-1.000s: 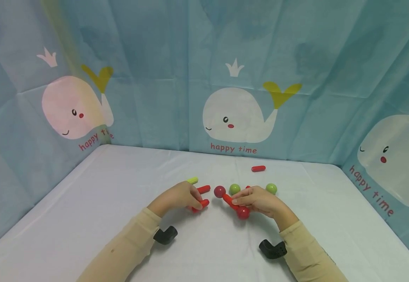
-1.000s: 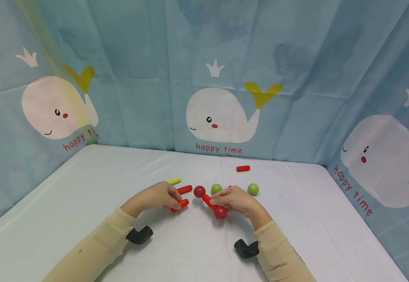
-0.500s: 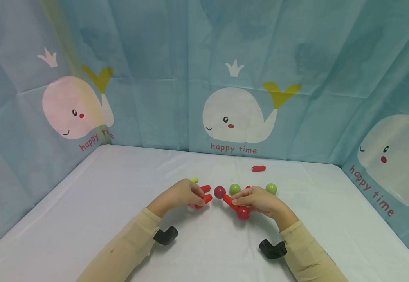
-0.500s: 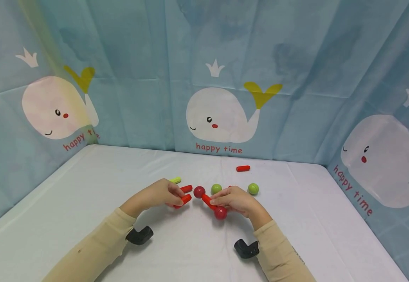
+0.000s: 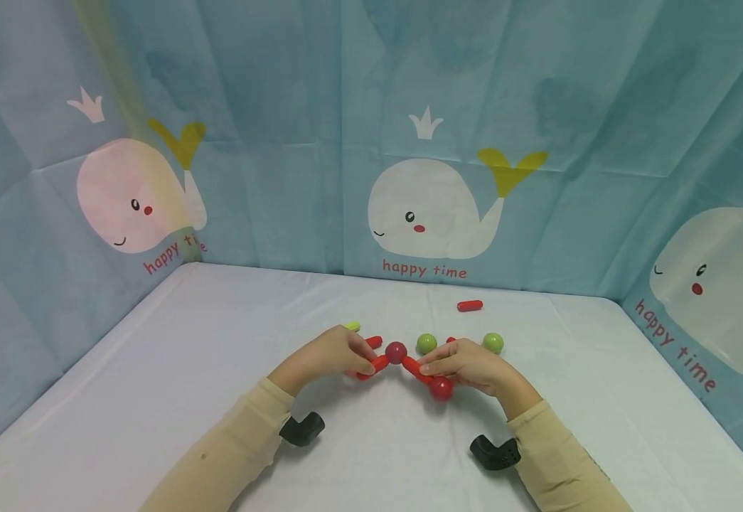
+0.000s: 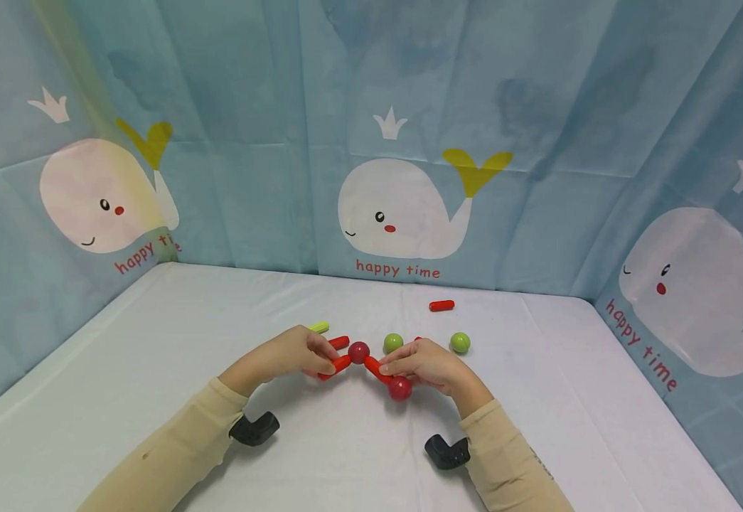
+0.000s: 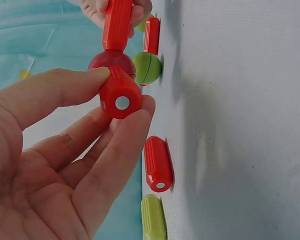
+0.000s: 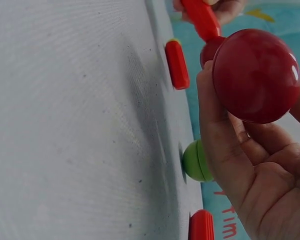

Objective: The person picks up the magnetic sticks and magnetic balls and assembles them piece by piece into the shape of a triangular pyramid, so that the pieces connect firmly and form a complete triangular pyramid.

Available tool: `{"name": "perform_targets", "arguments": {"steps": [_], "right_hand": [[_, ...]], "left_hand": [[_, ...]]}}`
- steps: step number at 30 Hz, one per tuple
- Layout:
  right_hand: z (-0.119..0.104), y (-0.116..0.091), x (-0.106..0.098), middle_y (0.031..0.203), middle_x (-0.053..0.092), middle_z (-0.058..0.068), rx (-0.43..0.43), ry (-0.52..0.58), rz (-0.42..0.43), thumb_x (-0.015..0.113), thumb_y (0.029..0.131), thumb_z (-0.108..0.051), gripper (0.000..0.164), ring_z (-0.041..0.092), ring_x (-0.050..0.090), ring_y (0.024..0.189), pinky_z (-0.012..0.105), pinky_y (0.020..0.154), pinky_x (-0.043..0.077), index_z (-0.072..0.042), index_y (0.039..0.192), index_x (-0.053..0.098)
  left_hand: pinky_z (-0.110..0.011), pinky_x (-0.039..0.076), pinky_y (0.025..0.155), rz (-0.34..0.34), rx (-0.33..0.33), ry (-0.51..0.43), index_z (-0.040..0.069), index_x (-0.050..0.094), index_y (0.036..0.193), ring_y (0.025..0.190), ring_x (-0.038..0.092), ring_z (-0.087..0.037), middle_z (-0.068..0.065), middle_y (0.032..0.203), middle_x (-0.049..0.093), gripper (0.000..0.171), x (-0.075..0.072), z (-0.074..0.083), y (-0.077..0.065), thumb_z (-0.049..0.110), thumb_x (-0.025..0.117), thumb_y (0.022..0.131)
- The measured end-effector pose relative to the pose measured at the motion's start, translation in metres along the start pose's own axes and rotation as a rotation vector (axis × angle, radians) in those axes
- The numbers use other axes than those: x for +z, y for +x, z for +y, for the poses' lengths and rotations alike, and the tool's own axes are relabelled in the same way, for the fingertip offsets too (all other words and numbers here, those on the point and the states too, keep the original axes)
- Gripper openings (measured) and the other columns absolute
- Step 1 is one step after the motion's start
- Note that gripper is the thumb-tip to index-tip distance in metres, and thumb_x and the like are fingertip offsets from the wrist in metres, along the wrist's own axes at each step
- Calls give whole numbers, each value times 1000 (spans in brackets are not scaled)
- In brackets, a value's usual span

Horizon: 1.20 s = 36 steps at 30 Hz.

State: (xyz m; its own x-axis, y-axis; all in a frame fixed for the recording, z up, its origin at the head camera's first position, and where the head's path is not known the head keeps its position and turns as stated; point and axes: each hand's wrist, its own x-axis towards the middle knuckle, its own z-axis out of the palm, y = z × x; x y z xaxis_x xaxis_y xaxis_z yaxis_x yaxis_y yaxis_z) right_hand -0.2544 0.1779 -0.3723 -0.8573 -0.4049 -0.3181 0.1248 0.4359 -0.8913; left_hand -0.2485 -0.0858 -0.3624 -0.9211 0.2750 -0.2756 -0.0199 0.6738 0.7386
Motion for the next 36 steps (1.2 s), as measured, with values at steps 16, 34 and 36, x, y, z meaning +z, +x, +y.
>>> {"name": "perform_targets", "arguments": {"steps": [16,34,36], "right_hand": [[0,0,-1,96,73,3,-1,17,-23,72,90,-23,32,15,63,81,25,76,55,0,111,73],[4,1,-1,93,73,-2,-18,44,-108,70,92,-24,32,13,66,81,29,83,57,1,111,72],[4,0,-1,95,74,-2,-23,43,-116,69,92,-24,35,13,68,83,31,86,58,2,116,70]], "left_hand": [[-34,53,83,-18,44,-57,17,76,101,84,64,-15,3,90,71,16,0,-1,0,20,75,86],[-32,52,81,-43,105,-46,14,77,102,82,64,-14,3,88,73,16,1,-1,-1,18,74,86],[-32,53,81,-48,110,-48,14,77,102,80,65,-14,2,88,73,16,1,-1,0,18,74,86]]}}
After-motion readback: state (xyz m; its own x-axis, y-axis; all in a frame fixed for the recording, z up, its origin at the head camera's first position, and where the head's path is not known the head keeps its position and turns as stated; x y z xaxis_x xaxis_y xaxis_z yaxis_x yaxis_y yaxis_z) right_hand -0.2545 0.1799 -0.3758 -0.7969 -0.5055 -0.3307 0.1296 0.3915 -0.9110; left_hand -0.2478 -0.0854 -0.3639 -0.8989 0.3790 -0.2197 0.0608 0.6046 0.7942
